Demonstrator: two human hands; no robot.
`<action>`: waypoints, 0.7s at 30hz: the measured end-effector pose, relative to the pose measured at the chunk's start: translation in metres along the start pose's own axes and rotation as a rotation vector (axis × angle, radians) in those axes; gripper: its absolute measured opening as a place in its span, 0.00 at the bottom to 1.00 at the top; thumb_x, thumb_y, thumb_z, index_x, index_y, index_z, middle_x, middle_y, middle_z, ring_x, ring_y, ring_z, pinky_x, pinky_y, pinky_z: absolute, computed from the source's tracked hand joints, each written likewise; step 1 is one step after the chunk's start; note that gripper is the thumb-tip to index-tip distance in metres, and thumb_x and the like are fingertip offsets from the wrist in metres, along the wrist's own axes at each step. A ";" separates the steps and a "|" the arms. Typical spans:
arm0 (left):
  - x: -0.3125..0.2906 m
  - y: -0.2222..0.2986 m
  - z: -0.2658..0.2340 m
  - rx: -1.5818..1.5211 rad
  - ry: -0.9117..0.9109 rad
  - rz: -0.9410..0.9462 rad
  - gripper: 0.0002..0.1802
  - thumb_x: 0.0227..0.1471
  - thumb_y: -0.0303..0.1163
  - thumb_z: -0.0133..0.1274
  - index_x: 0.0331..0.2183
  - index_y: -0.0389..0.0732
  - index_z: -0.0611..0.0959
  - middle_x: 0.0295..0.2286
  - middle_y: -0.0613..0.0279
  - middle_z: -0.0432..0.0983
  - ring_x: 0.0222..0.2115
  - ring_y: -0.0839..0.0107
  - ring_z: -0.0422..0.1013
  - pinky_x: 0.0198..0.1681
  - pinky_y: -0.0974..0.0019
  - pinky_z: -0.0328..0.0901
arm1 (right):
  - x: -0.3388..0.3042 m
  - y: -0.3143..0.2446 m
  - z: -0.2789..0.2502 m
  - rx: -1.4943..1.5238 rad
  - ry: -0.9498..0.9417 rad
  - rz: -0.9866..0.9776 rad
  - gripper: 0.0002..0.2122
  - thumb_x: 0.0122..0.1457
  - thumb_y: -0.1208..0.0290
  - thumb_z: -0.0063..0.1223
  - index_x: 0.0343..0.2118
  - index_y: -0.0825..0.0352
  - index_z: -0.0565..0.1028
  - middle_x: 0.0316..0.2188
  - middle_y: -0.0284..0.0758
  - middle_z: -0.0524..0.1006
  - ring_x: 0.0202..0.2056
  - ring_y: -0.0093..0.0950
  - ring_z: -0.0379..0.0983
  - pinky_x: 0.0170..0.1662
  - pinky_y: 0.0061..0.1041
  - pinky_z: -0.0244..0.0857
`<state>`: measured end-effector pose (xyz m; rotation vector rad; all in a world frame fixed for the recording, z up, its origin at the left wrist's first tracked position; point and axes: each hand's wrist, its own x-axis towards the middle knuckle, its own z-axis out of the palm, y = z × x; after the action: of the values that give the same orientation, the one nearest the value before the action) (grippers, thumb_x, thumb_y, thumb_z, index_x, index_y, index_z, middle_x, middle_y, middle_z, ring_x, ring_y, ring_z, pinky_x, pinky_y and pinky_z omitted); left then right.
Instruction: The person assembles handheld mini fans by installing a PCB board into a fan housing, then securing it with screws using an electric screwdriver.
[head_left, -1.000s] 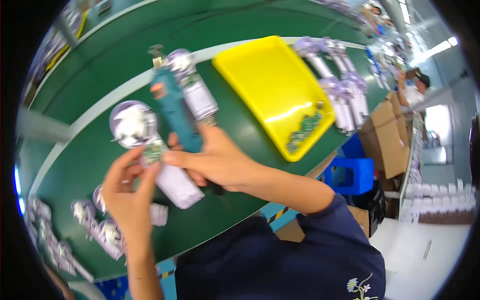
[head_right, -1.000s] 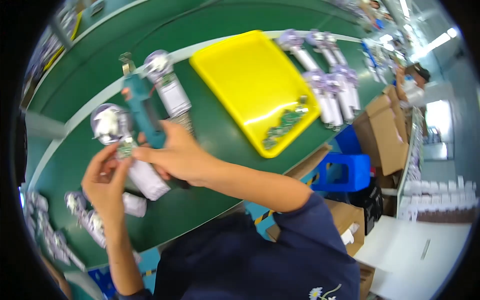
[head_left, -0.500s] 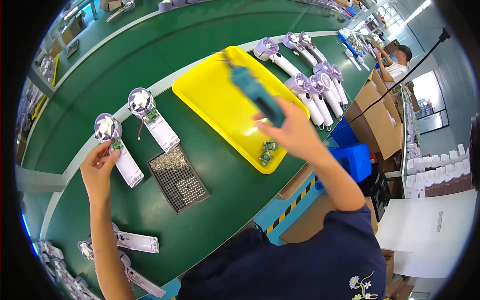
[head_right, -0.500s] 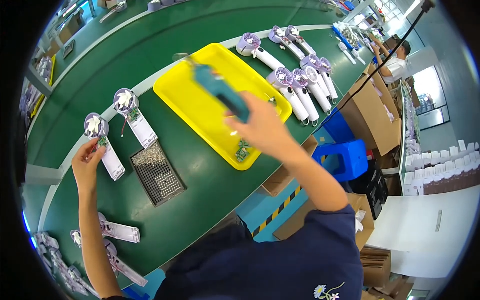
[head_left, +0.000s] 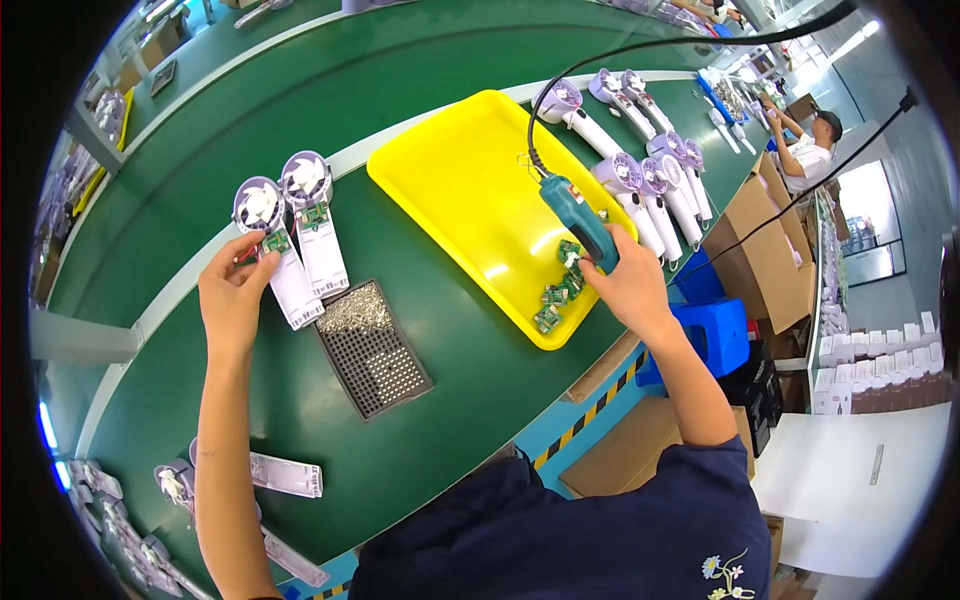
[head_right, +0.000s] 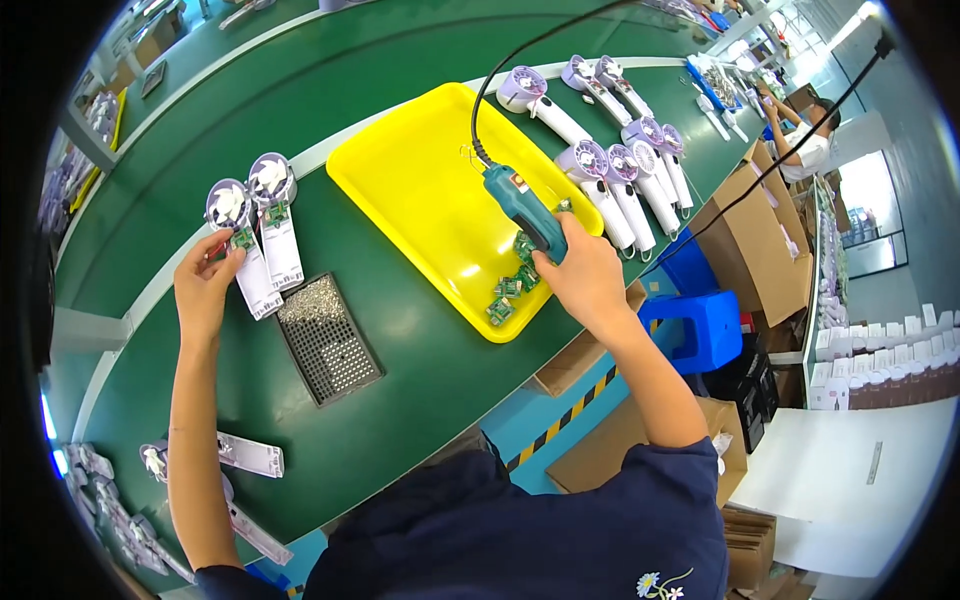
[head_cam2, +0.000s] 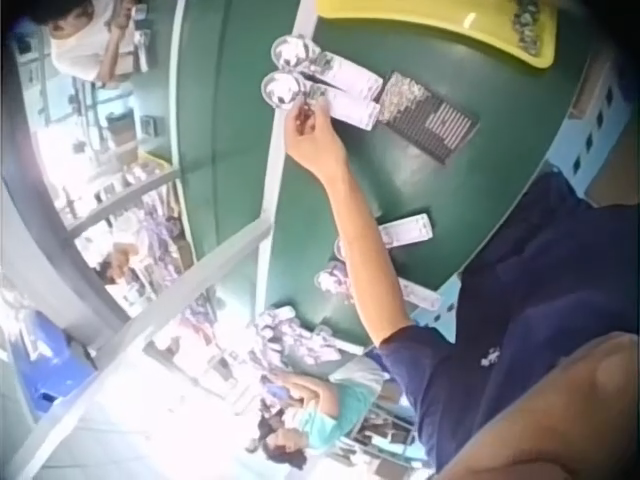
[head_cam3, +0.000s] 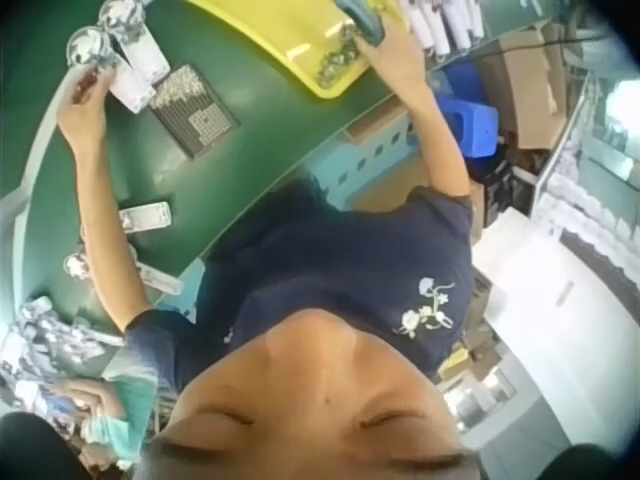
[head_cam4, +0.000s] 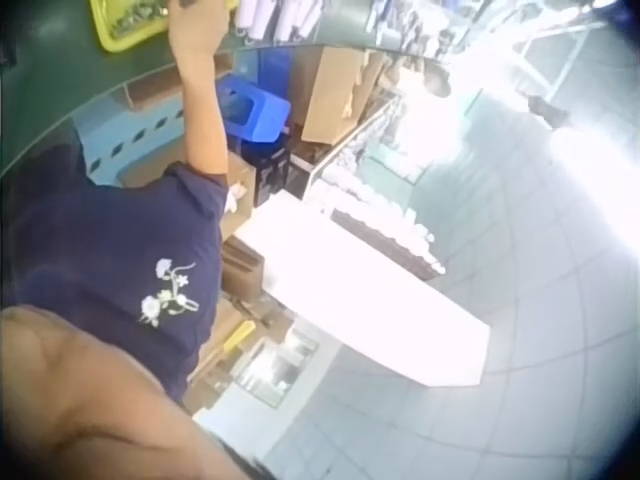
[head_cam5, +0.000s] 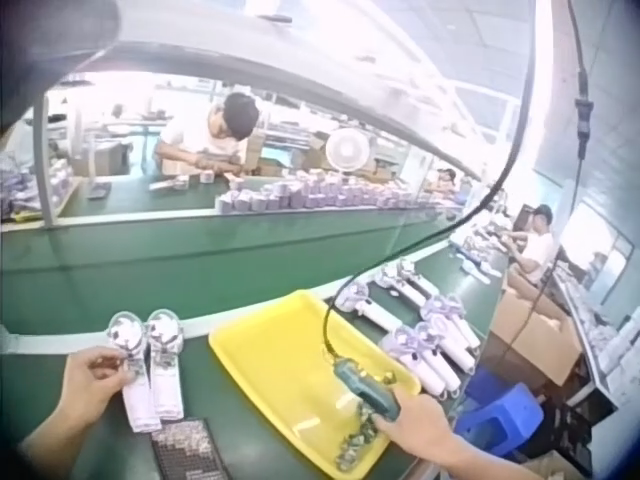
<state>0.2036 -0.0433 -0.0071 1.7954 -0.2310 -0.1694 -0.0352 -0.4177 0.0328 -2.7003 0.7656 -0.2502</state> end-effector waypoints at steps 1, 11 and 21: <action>-0.003 0.006 0.000 0.068 -0.008 -0.059 0.23 0.49 0.26 0.64 0.49 0.34 0.80 0.40 0.57 0.78 0.39 0.72 0.76 0.41 0.70 0.68 | -0.002 -0.007 0.000 0.011 0.031 -0.023 0.20 0.51 0.67 0.64 0.45 0.69 0.73 0.30 0.45 0.81 0.33 0.42 0.80 0.38 0.37 0.72; -0.166 0.087 0.039 -0.010 -0.279 0.221 0.30 0.42 0.22 0.68 0.50 0.36 0.79 0.47 0.49 0.75 0.44 0.58 0.75 0.44 0.62 0.73 | -0.091 -0.129 0.020 1.110 -0.245 -0.027 0.20 0.49 0.87 0.63 0.45 0.70 0.70 0.34 0.36 0.81 0.22 0.12 0.67 0.25 0.14 0.61; -0.211 0.040 0.025 -0.544 -0.166 -0.004 0.27 0.44 0.09 0.62 0.49 0.26 0.77 0.49 0.44 0.73 0.45 0.66 0.75 0.50 0.64 0.72 | -0.120 -0.171 0.049 1.158 -0.335 -0.258 0.16 0.50 0.83 0.67 0.41 0.69 0.74 0.33 0.32 0.81 0.20 0.11 0.67 0.22 0.13 0.60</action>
<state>-0.0097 -0.0243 0.0243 1.2420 -0.2700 -0.3497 -0.0420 -0.2026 0.0376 -1.6418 0.0707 -0.1982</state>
